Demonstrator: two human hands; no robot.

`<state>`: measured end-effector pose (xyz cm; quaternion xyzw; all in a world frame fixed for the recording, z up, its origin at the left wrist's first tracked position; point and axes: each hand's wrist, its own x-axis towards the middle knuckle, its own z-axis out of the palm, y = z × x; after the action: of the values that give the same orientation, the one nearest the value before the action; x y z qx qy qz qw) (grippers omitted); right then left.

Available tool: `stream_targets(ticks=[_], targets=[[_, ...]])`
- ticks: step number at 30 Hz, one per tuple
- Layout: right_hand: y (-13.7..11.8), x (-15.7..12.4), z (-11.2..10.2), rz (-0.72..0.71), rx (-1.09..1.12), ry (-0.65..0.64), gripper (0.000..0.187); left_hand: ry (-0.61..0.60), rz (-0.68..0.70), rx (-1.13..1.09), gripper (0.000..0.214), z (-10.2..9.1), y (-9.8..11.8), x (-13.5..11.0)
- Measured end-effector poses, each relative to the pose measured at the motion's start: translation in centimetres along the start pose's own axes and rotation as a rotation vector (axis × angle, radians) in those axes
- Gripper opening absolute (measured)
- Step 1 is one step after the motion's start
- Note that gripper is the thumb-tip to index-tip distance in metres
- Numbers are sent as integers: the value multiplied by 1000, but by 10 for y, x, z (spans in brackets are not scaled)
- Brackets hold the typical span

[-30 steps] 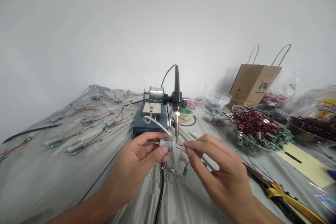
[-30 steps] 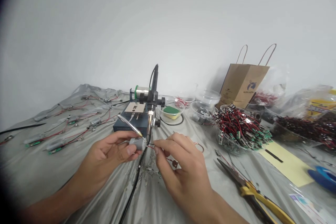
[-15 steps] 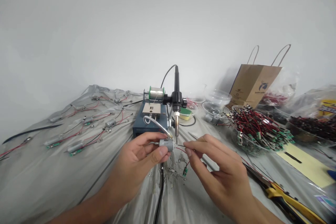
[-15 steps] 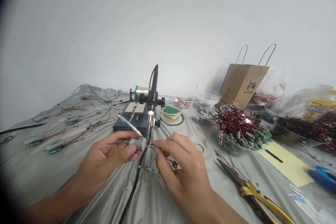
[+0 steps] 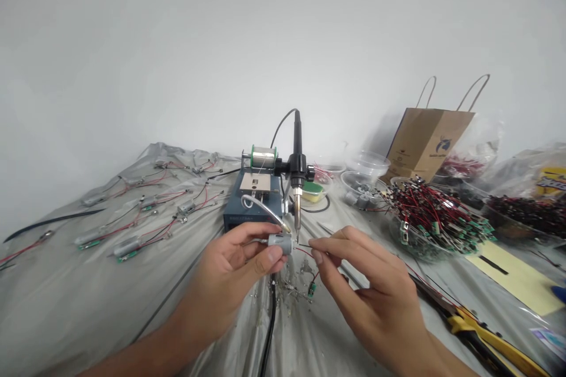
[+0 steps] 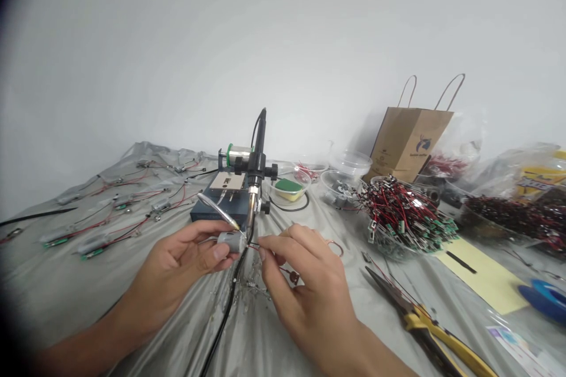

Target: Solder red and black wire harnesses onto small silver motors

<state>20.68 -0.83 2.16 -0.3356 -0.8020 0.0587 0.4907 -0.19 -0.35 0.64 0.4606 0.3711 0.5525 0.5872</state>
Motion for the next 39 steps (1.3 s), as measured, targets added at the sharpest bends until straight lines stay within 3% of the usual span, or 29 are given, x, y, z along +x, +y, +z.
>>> stream_targets(ticks=[39], targets=[[-1, 0, -1, 8, -8, 7, 19, -2, 11, -29, 20, 2, 3, -2]])
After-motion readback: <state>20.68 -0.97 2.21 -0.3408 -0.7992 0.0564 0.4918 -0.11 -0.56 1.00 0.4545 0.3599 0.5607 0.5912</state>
